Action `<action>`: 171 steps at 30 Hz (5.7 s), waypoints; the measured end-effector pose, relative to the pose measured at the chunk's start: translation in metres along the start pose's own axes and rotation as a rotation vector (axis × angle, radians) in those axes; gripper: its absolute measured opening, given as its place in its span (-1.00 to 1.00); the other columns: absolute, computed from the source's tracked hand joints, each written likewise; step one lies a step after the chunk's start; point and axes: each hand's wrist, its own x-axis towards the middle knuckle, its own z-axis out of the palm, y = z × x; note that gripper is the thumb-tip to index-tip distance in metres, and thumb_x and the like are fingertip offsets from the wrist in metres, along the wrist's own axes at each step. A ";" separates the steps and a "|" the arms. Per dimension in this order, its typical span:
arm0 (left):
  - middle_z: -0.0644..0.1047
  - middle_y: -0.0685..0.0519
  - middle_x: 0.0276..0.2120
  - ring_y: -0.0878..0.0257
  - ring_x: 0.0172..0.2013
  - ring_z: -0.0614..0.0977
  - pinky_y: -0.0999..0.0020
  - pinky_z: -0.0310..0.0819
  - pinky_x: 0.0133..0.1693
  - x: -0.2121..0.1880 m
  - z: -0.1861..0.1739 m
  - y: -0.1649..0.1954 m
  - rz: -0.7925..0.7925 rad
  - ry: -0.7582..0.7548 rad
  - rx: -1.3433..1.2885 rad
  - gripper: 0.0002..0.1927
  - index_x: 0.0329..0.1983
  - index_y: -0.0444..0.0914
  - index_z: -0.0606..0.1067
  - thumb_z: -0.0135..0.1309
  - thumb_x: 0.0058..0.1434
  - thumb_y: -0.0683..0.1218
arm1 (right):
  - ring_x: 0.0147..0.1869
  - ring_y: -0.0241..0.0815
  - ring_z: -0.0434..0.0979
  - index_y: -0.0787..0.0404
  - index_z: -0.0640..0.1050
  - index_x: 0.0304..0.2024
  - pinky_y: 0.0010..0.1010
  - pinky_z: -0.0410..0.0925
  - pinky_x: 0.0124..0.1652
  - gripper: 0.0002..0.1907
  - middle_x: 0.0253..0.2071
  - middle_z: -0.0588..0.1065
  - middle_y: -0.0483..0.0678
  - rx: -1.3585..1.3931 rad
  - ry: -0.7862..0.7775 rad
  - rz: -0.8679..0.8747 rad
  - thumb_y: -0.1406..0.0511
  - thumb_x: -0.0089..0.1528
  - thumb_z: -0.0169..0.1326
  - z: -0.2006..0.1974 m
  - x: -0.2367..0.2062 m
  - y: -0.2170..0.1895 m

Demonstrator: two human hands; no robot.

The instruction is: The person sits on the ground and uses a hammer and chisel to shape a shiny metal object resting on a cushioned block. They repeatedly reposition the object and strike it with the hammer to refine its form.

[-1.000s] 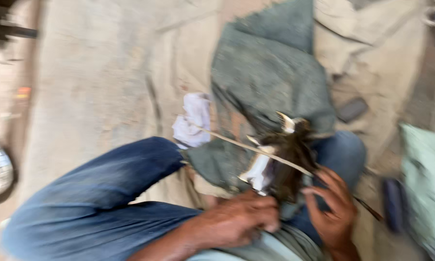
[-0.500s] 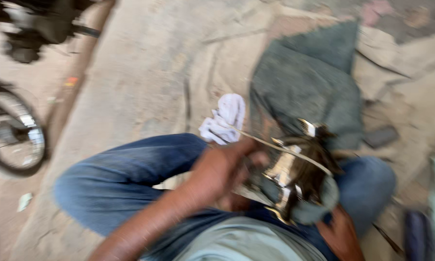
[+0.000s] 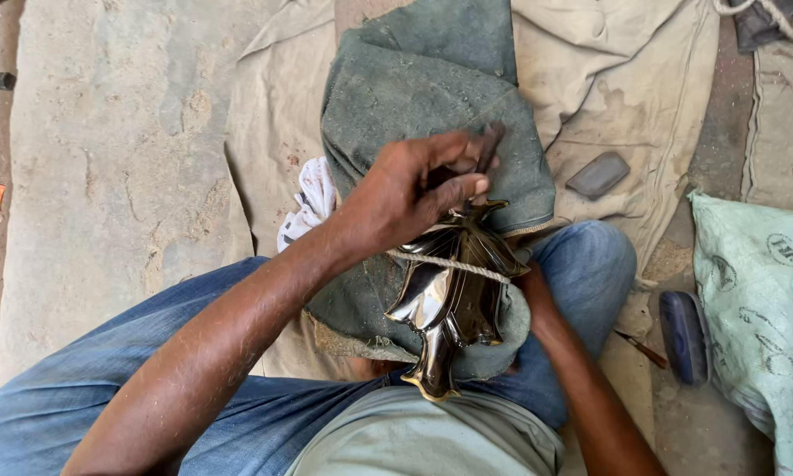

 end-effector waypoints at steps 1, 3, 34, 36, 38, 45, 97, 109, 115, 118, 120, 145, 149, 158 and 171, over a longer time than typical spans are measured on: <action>0.66 0.04 -0.22 0.22 -0.23 0.76 0.29 0.73 -0.21 0.006 0.003 -0.003 -0.010 -0.018 0.001 -0.79 0.01 -0.24 0.53 0.23 0.34 -0.13 | 0.11 -0.12 0.53 0.41 0.46 0.23 -0.34 0.39 0.07 -0.59 0.11 0.53 0.09 -0.099 0.051 -0.024 0.34 0.36 0.01 -0.003 -0.006 -0.005; 0.65 0.04 -0.23 0.21 -0.22 0.75 0.27 0.73 -0.20 0.013 0.009 -0.006 0.060 -0.024 0.034 -0.78 -0.02 -0.24 0.53 0.24 0.30 -0.14 | 0.19 -0.18 0.53 0.37 0.41 0.27 -0.41 0.38 0.14 -0.54 0.17 0.51 0.04 -0.244 0.175 -0.092 0.37 0.32 0.03 -0.015 -0.035 -0.012; 0.61 -0.15 -0.21 -0.10 -0.22 0.71 0.08 0.65 -0.21 0.056 0.053 0.012 0.175 -0.282 0.640 -0.51 0.28 -0.15 0.44 -0.06 0.27 -0.28 | -0.20 -0.25 0.60 0.39 0.50 0.05 -0.42 0.48 -0.17 -0.61 -0.23 0.56 -0.01 -0.762 0.329 -0.434 0.56 0.16 0.20 -0.075 -0.104 -0.122; 0.62 -0.15 -0.20 -0.12 -0.21 0.71 0.07 0.64 -0.20 0.054 0.053 0.012 0.199 -0.252 0.631 -0.49 0.26 -0.14 0.46 -0.03 0.23 -0.28 | -0.10 -0.31 0.59 0.35 0.47 0.11 -0.47 0.48 -0.03 -0.56 -0.20 0.55 -0.06 -0.537 0.359 -0.491 0.52 0.17 0.19 -0.071 -0.104 -0.119; 0.62 -0.17 -0.19 -0.09 -0.19 0.73 0.10 0.65 -0.18 0.054 0.052 0.011 0.193 -0.216 0.621 -0.51 0.27 -0.15 0.46 -0.06 0.28 -0.30 | -0.21 -0.21 0.58 0.37 0.51 -0.01 -0.37 0.45 -0.13 -0.59 -0.28 0.56 0.02 -0.868 0.396 -0.371 0.58 0.10 0.25 -0.069 -0.104 -0.115; 0.64 -0.17 -0.27 -0.10 -0.22 0.72 0.05 0.62 -0.17 0.055 0.043 0.014 0.155 -0.254 0.531 -0.44 0.28 -0.14 0.46 -0.06 0.19 -0.32 | -0.11 -0.23 0.59 0.37 0.49 0.07 -0.44 0.46 -0.10 -0.54 -0.18 0.56 0.01 -0.834 0.318 -0.430 0.63 0.11 0.16 -0.069 -0.103 -0.111; 0.66 -0.15 -0.27 -0.07 -0.18 0.72 0.05 0.60 -0.16 0.036 -0.003 -0.024 0.224 -0.164 0.263 -0.40 0.27 -0.21 0.39 0.29 0.15 -0.13 | -0.25 -0.30 0.53 0.28 0.53 -0.22 -0.42 0.43 -0.19 -0.79 -0.37 0.51 -0.10 -0.956 0.421 -0.418 0.48 0.14 0.27 -0.018 -0.082 -0.188; 0.67 -0.14 -0.25 -0.08 -0.15 0.72 0.05 0.60 -0.12 0.025 -0.012 -0.037 0.310 -0.113 0.201 -0.41 0.26 -0.21 0.39 0.29 0.17 -0.13 | -0.28 -0.34 0.52 0.27 0.54 -0.21 -0.44 0.42 -0.17 -0.80 -0.33 0.52 -0.12 -0.959 0.404 -0.424 0.46 0.16 0.30 -0.016 -0.090 -0.196; 0.68 -0.13 -0.24 -0.07 -0.16 0.72 0.05 0.60 -0.15 0.022 -0.018 -0.042 0.339 -0.099 0.121 -0.42 0.26 -0.17 0.39 0.29 0.17 -0.15 | -0.22 -0.29 0.58 0.28 0.54 -0.18 -0.41 0.45 -0.13 -0.80 -0.30 0.55 -0.08 -1.195 0.432 -0.468 0.46 0.20 0.30 -0.004 -0.093 -0.205; 0.68 -0.10 -0.25 -0.03 -0.15 0.73 0.06 0.60 -0.15 0.019 -0.017 -0.046 0.314 -0.086 0.110 -0.43 0.23 -0.18 0.39 0.30 0.16 -0.15 | -0.22 -0.20 0.58 0.30 0.54 -0.15 -0.34 0.48 -0.15 -0.76 -0.31 0.54 -0.01 -1.373 0.448 -0.520 0.49 0.19 0.32 0.002 -0.092 -0.210; 0.68 -0.09 -0.26 -0.01 -0.14 0.73 0.06 0.60 -0.14 0.017 -0.016 -0.048 0.316 -0.066 0.108 -0.43 0.22 -0.18 0.39 0.30 0.16 -0.15 | -0.11 -0.39 0.60 0.13 0.48 -0.11 -0.49 0.52 -0.05 -0.74 -0.26 0.54 -0.19 -0.818 0.403 -0.440 0.39 0.19 0.24 0.006 -0.091 -0.213; 0.66 -0.08 -0.25 -0.07 -0.14 0.69 -0.01 0.52 -0.13 -0.002 -0.028 -0.079 0.449 0.033 -0.025 -0.44 0.20 -0.18 0.41 0.32 0.15 -0.14 | -0.12 -0.27 0.52 0.35 0.39 -0.02 -0.45 0.43 0.02 -0.64 -0.18 0.50 -0.04 -1.281 0.353 -0.464 0.60 0.20 0.20 -0.013 -0.105 -0.231; 0.67 -0.04 -0.21 -0.04 -0.15 0.70 -0.01 0.51 -0.18 -0.004 -0.031 -0.083 0.552 0.074 -0.102 -0.48 0.19 -0.18 0.41 0.28 0.16 -0.14 | -0.08 -0.26 0.50 0.39 0.40 0.00 -0.45 0.43 0.01 -0.67 -0.11 0.49 0.00 -1.281 0.410 -0.463 0.64 0.24 0.14 -0.003 -0.107 -0.238; 0.63 -0.04 -0.12 -0.03 -0.16 0.69 0.00 0.56 -0.11 -0.016 -0.029 -0.098 0.561 0.130 -0.143 -0.52 0.21 -0.23 0.37 0.23 0.28 -0.05 | -0.28 -0.34 0.46 0.28 0.40 0.13 -0.51 0.40 -0.28 -0.55 -0.24 0.39 -0.06 -1.010 0.335 -0.338 0.54 0.19 0.07 0.041 -0.114 -0.261; 0.55 -0.14 -0.14 -0.08 -0.13 0.65 -0.01 0.52 -0.06 -0.038 -0.031 -0.108 0.572 0.177 -0.161 -0.62 0.19 -0.27 0.34 0.13 0.46 -0.01 | -0.15 -0.22 0.54 0.41 0.47 0.07 -0.47 0.43 -0.09 -0.65 -0.12 0.51 0.03 -1.579 0.246 -0.546 0.60 0.24 0.14 0.080 -0.117 -0.276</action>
